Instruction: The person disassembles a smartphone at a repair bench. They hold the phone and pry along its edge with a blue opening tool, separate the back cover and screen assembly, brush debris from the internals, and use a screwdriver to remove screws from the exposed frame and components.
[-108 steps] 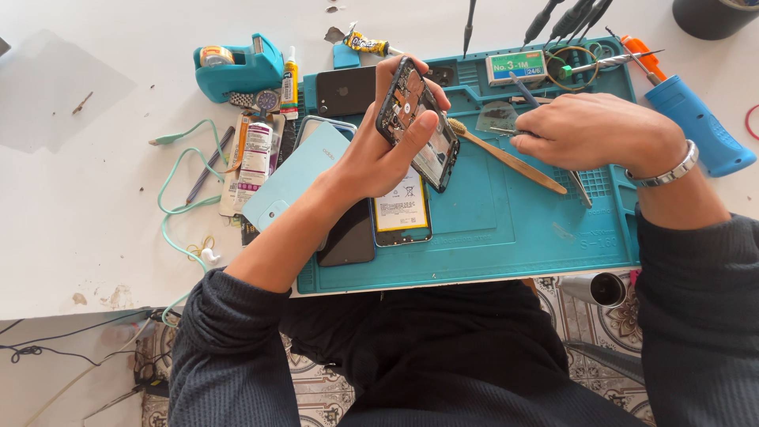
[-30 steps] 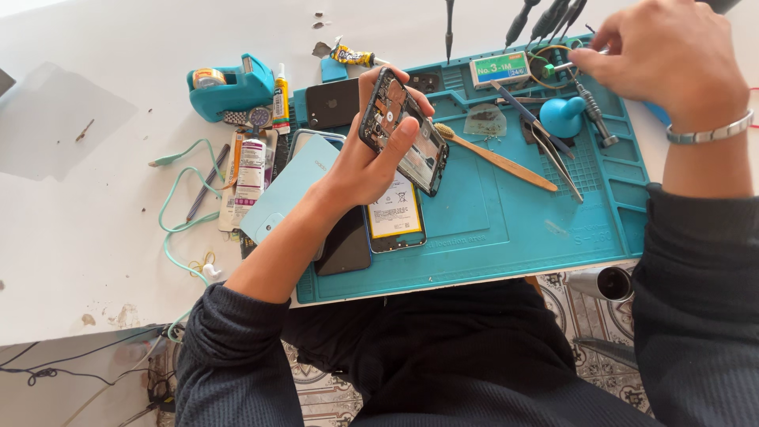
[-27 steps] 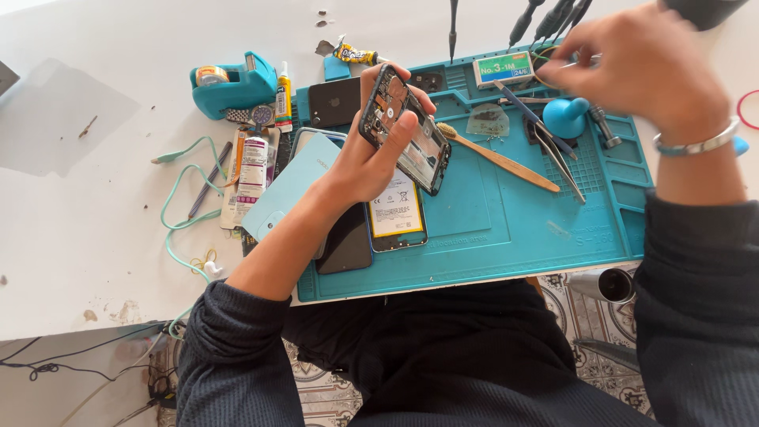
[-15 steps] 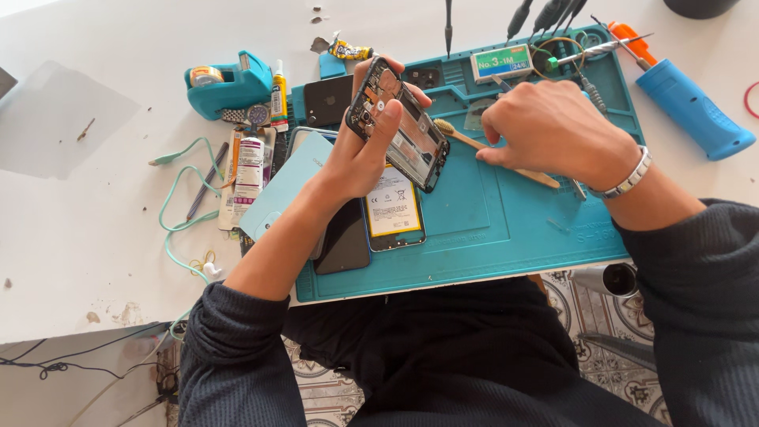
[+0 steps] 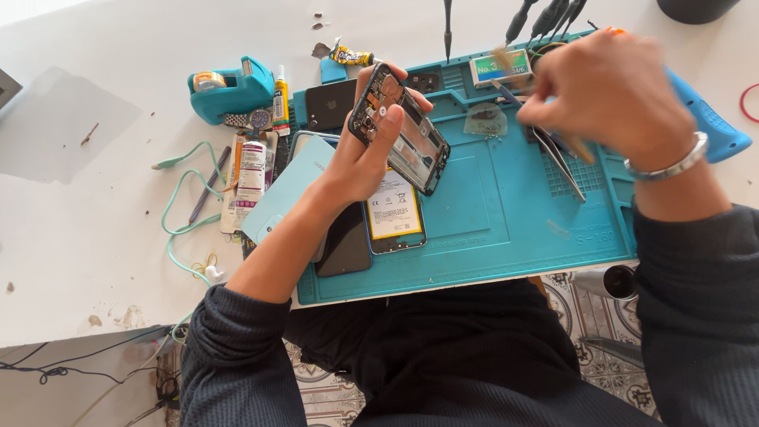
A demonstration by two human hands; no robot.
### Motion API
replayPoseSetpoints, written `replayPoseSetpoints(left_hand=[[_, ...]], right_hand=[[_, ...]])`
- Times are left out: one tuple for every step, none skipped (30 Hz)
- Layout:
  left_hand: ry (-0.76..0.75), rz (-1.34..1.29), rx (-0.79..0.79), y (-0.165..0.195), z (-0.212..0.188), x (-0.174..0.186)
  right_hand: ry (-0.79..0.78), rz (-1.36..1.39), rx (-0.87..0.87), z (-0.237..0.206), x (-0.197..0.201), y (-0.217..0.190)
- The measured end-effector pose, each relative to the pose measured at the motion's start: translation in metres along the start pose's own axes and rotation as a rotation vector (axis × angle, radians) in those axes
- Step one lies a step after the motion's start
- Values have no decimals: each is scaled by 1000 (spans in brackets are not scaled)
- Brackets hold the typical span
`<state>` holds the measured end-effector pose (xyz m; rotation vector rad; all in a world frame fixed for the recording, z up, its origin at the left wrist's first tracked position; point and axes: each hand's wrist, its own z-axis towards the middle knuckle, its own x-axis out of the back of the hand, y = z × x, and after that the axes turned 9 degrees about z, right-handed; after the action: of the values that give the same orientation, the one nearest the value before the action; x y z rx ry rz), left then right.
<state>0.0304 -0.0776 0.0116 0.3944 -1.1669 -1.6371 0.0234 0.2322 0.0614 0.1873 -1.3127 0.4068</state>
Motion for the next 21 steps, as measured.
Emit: replayPoseSetpoints(left_hand=[[4,-22,6,-2,0,0],[8,-43,13,-3,0,0],[6,-84,31,-5,0,-1],[5,-125,46,-7,1,-1],[3,-165,61,-8,3,-1],[14,-179,81,-10,3,-1],[25,-193,102,-10,4,-1],[36,-207,123,-11,4,-1],[31,-202,123,-11,5,-1],[28,-197,122,-11,6,-1],[24,-192,123,-10,6,-1],[23,-188,124,-10,6,-1],[22,-183,125,-10,6,-1],[21,-178,127,-9,6,-1],[21,-178,133,-9,6,-1],[22,-179,139,-8,6,-1],[23,-180,145,-8,6,-1],[23,-181,152,-8,6,-2],[26,-182,157,-8,6,-2],[29,-183,162,-8,6,-3],[31,-188,161,-7,6,-2]], right_hand=[[62,-48,-6,-1,0,7],[90,-53,-31,-3,0,13],[117,-57,-56,-5,0,20],[146,-62,-81,-6,0,27],[146,-66,-91,-6,0,32],[146,-69,-102,-6,0,37],[145,-71,-112,-6,-2,40],[158,-69,-102,-6,-5,41],[173,-68,-93,-5,-7,42],[188,-67,-83,-5,-8,43],[170,-67,-101,-4,-9,44],[151,-67,-118,-2,-10,44],[133,-66,-135,-1,-11,44],[126,-66,-141,-1,-11,45],[119,-66,-147,-1,-11,46],[112,-66,-153,-1,-11,47],[125,-40,-148,-2,-10,48],[139,-13,-142,-3,-10,50],[154,12,-135,-3,-10,52],[153,16,-147,-3,-10,54],[152,19,-160,-3,-11,55]])
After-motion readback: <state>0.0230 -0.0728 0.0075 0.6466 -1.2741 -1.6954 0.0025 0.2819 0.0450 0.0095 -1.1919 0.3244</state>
